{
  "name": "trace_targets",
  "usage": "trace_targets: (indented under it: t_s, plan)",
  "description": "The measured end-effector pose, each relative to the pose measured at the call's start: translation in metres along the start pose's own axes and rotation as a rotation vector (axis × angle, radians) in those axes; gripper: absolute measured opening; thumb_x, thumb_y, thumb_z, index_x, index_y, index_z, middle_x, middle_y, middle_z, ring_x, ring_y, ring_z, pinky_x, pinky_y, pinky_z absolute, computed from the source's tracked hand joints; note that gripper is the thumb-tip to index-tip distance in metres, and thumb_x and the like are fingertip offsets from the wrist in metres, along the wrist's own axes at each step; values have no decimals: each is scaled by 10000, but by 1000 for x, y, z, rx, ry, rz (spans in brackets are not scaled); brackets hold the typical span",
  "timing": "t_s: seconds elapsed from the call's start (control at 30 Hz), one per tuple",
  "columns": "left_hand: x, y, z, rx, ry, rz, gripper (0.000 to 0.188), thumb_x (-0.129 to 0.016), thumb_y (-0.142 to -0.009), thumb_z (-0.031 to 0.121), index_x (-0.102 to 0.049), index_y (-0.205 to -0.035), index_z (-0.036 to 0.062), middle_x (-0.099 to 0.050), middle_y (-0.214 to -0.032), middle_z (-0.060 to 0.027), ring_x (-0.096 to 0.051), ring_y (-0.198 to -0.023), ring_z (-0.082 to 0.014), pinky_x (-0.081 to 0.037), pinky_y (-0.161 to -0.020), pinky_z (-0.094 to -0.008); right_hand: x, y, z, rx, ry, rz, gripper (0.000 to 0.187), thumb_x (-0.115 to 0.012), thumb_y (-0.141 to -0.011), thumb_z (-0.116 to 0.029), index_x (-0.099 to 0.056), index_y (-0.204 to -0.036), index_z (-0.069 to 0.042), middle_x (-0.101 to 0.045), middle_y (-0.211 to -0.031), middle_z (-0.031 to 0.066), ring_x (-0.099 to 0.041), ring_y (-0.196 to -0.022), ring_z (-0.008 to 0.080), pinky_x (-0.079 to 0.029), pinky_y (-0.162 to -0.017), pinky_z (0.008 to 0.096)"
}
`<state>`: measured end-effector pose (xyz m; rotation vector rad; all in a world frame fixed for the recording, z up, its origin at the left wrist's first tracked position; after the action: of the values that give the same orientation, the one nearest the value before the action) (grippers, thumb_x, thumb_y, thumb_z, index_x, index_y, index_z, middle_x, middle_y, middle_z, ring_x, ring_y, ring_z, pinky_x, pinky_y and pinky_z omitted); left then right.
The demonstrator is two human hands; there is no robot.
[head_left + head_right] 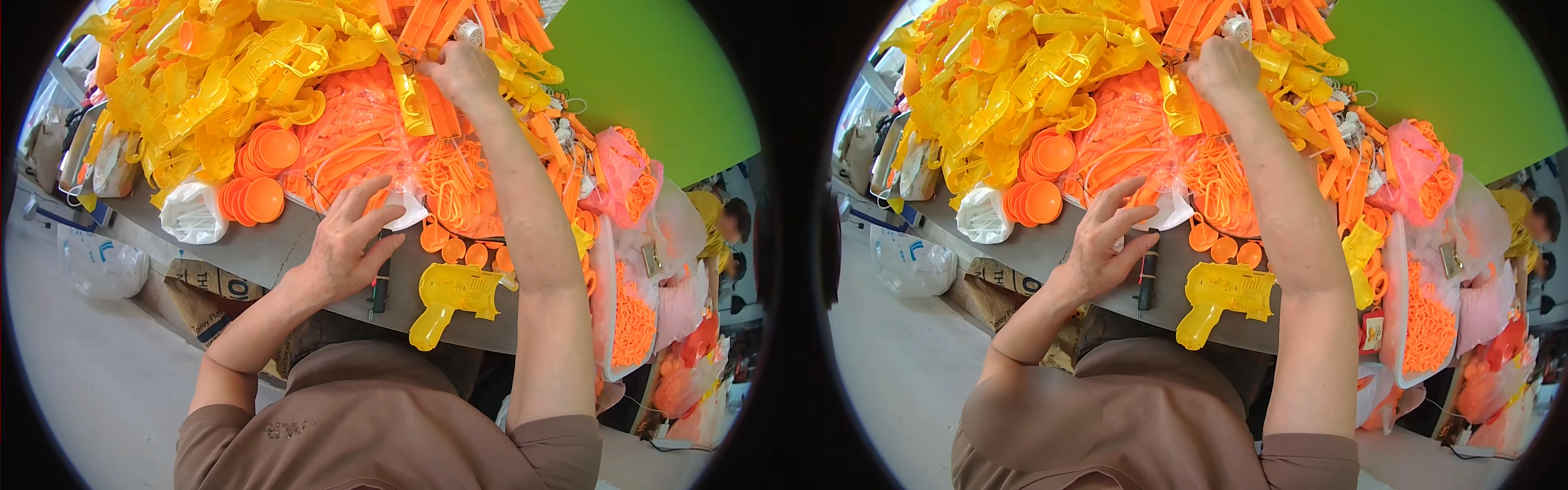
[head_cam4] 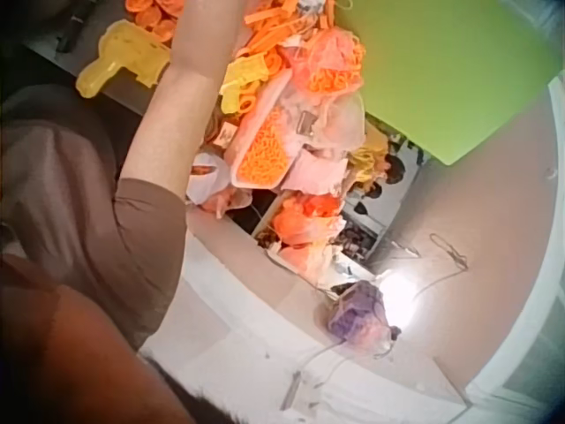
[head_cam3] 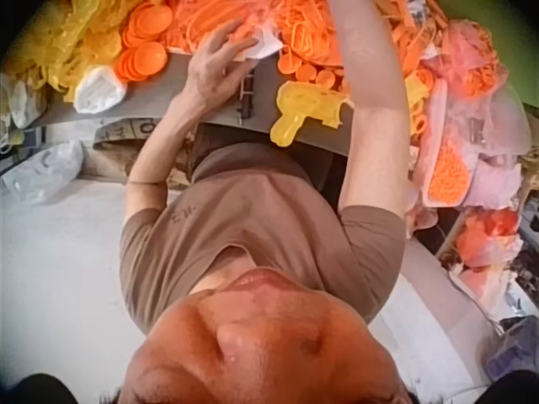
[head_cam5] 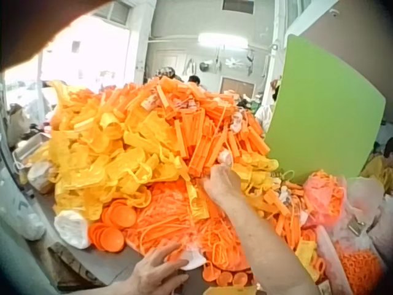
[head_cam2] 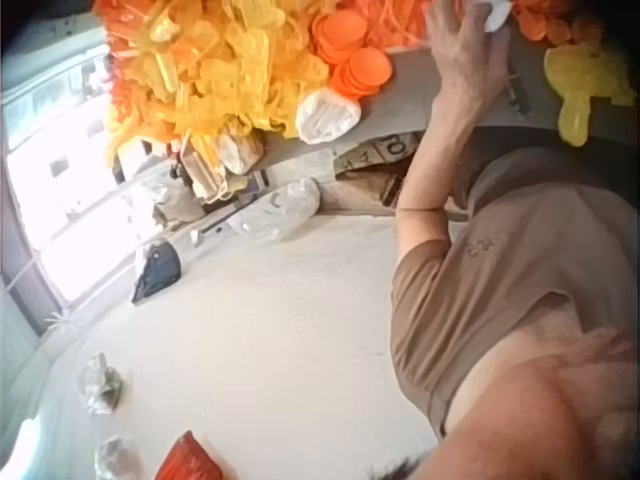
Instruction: Assembling internal mechanisms and outer plastic shells of toy guns on a workbench.
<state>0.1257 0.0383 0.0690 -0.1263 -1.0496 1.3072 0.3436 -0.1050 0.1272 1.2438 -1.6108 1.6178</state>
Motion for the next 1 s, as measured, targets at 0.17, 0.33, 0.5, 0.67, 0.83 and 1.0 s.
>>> trace_targets:
  t_s: [0.17, 0.33, 0.5, 0.67, 0.83, 1.0]
  plan:
    - [0, 5, -6, 0, -32, 5, 351, -732, -698, 69, -610, -1026, 42, -507, -1228, -192, -534, -1076, -361, -454, -881, -425, 4, 0, 2, -58, -66, -141, 238, -605, -785, -237, -686, -904, -47, -666, -929, 170, -634, -888, 309, -494, -789, 416]
    - [2, 6, -11, 66, -15, 4, 324, -725, -742, 76, -637, -1052, 55, -499, -1284, -183, -526, -1125, -329, -456, -902, -389, 4, 6, 0, 37, -146, -138, 260, -609, -782, -237, -672, -954, -52, -654, -991, 184, -622, -925, 333, -488, -810, 423]
    - [-2, 3, -5, 19, -7, -2, 350, -725, -703, 62, -608, -1032, 41, -506, -1240, -189, -533, -1083, -362, -456, -881, -426, -20, 14, -12, 24, -131, -92, 336, -664, -763, -219, -635, -1036, -26, -650, -983, 203, -612, -944, 362, -482, -825, 424]
    - [-2, 7, -11, 36, -8, -7, 355, -729, -700, 59, -609, -1034, 39, -506, -1245, -193, -535, -1085, -363, -457, -884, -422, -25, 12, -9, -13, -188, -31, 380, -710, -740, -215, -617, -1049, -15, -649, -972, 194, -621, -931, 336, -482, -822, 413]
    - [4, 8, -17, 47, 0, 17, 357, -728, -705, 59, -614, -1043, 40, -508, -1249, -203, -539, -1085, -364, -464, -876, -415, -12, 5, 8, -46, -456, -179, 336, -711, -754, -189, -624, -1026, -11, -658, -929, 135, -642, -887, 257, -501, -773, 353]
    - [8, 4, -19, 51, 21, 23, 342, -722, -723, 65, -617, -1048, 42, -509, -1247, -209, -544, -1084, -357, -471, -866, -407, 36, -16, 34, -179, -1505, -231, 248, -686, -789, -125, -625, -994, 0, -645, -883, 79, -623, -801, 199, -489, -661, 324]
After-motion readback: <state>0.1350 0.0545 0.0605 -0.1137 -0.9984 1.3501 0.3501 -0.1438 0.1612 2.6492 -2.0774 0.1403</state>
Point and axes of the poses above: each hand's wrist, its own y-axis away from the middle knuckle, its own x-axis out of the back of the hand, z = x × y, the point moved 8 cm from there along -y, towards the middle knuckle
